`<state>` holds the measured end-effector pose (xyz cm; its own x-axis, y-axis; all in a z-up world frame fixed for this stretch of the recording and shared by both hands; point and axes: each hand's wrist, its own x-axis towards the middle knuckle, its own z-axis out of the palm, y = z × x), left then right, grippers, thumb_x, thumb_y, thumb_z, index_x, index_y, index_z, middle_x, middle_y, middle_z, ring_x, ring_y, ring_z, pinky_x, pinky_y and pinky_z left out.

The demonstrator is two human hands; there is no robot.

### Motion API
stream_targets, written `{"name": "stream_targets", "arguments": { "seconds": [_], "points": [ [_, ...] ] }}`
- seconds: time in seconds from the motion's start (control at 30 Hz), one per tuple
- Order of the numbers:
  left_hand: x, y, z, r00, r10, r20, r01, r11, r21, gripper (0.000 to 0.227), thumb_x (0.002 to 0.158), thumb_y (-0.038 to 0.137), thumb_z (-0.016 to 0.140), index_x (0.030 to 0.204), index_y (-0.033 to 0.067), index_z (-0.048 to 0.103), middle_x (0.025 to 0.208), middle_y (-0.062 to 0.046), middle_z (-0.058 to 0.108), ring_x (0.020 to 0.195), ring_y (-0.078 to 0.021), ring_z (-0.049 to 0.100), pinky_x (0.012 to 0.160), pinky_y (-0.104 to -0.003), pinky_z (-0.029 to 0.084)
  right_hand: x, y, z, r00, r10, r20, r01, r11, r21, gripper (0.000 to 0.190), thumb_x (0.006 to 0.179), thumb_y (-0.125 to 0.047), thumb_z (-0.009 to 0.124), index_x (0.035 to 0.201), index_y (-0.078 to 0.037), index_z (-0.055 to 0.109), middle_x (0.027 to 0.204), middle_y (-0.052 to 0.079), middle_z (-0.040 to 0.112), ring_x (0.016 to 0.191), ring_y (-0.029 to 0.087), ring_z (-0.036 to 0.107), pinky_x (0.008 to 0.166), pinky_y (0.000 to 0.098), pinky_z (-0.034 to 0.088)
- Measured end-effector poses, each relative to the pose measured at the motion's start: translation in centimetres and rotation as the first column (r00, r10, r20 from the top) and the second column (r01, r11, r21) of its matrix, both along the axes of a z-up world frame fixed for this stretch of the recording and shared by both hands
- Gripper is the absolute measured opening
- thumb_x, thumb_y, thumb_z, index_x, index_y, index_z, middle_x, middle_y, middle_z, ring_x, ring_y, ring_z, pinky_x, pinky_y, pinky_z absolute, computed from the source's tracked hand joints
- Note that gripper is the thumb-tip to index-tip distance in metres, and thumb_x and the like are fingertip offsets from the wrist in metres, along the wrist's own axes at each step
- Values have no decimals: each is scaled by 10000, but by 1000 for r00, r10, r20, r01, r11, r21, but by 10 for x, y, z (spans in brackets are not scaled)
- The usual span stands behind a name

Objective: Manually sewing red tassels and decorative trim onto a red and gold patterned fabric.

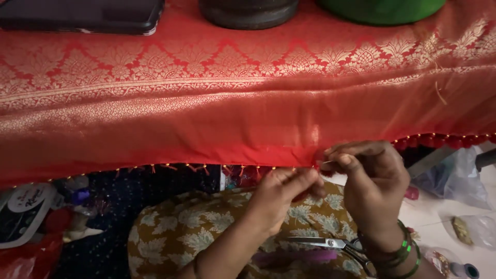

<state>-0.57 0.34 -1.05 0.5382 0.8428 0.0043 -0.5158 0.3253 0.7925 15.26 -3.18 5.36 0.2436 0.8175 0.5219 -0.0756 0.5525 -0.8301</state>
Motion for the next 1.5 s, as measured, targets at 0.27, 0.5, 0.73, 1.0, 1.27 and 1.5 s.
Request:
{"name": "stream_targets", "arguments": {
  "seconds": [0.27, 0.5, 0.73, 1.0, 1.27, 1.5],
  "points": [
    [-60, 1, -225, 823, 170, -543, 168, 840, 517, 153, 965, 127, 728, 1108, 105, 779, 1058, -59, 798, 891, -166, 761, 827, -322, 646, 12, -11, 5, 991, -47, 125, 36, 995, 89, 63, 1048, 80, 615, 1058, 44, 564, 1043, 176, 705, 1028, 228, 724, 991, 391, 621],
    [-47, 14, -35, 697, 33, -716, 88, 988, 131, 637, 921, 411, 727, 1500, 199, 566, 1230, -152, 767, 936, -304, 745, 788, -380, 657, 2, -19, 12, 952, -38, 303, 25, 999, 47, 97, 1022, 93, 616, 1098, 48, 576, 1037, 176, 697, 1020, 225, 722, 996, 404, 622],
    [11, 18, -1, 987, -148, 64, 150, 988, -22, 444, 993, 363, 727, 1185, -36, 700, 1074, -153, 733, 984, -219, 711, 914, -365, 578, -1, -24, 13, 975, -35, 220, 49, 997, -59, 105, 982, 84, 606, 1081, 53, 590, 1108, 185, 707, 964, 219, 721, 864, 355, 617],
    [-3, 7, 6, 991, -125, 44, 130, 983, -131, 265, 917, 243, 756, 1009, -5, 771, 918, -120, 786, 839, -212, 716, 816, -386, 547, 2, -12, 5, 943, -31, 330, 25, 999, 23, 66, 1021, 98, 612, 1075, 67, 590, 1055, 193, 708, 1030, 224, 704, 992, 360, 590],
    [-11, 1, 31, 993, -94, -74, 87, 991, -98, 233, 947, 239, 711, 1000, 21, 773, 911, -130, 787, 875, -209, 749, 885, -403, 538, 16, 3, 5, 1000, 21, -18, -18, 989, 144, 59, 1108, 51, 629, 1105, 35, 572, 1069, 183, 692, 1041, 243, 716, 944, 420, 631],
    [-10, 7, 28, 973, -156, -167, 144, 986, -81, 281, 911, 237, 757, 1042, -12, 740, 1003, -161, 784, 949, -250, 778, 934, -392, 637, 28, -1, 12, 995, 100, 27, -102, 993, 62, 72, 1062, 79, 642, 1095, 56, 583, 1077, 191, 697, 1038, 241, 700, 962, 389, 587]
  ]
}}
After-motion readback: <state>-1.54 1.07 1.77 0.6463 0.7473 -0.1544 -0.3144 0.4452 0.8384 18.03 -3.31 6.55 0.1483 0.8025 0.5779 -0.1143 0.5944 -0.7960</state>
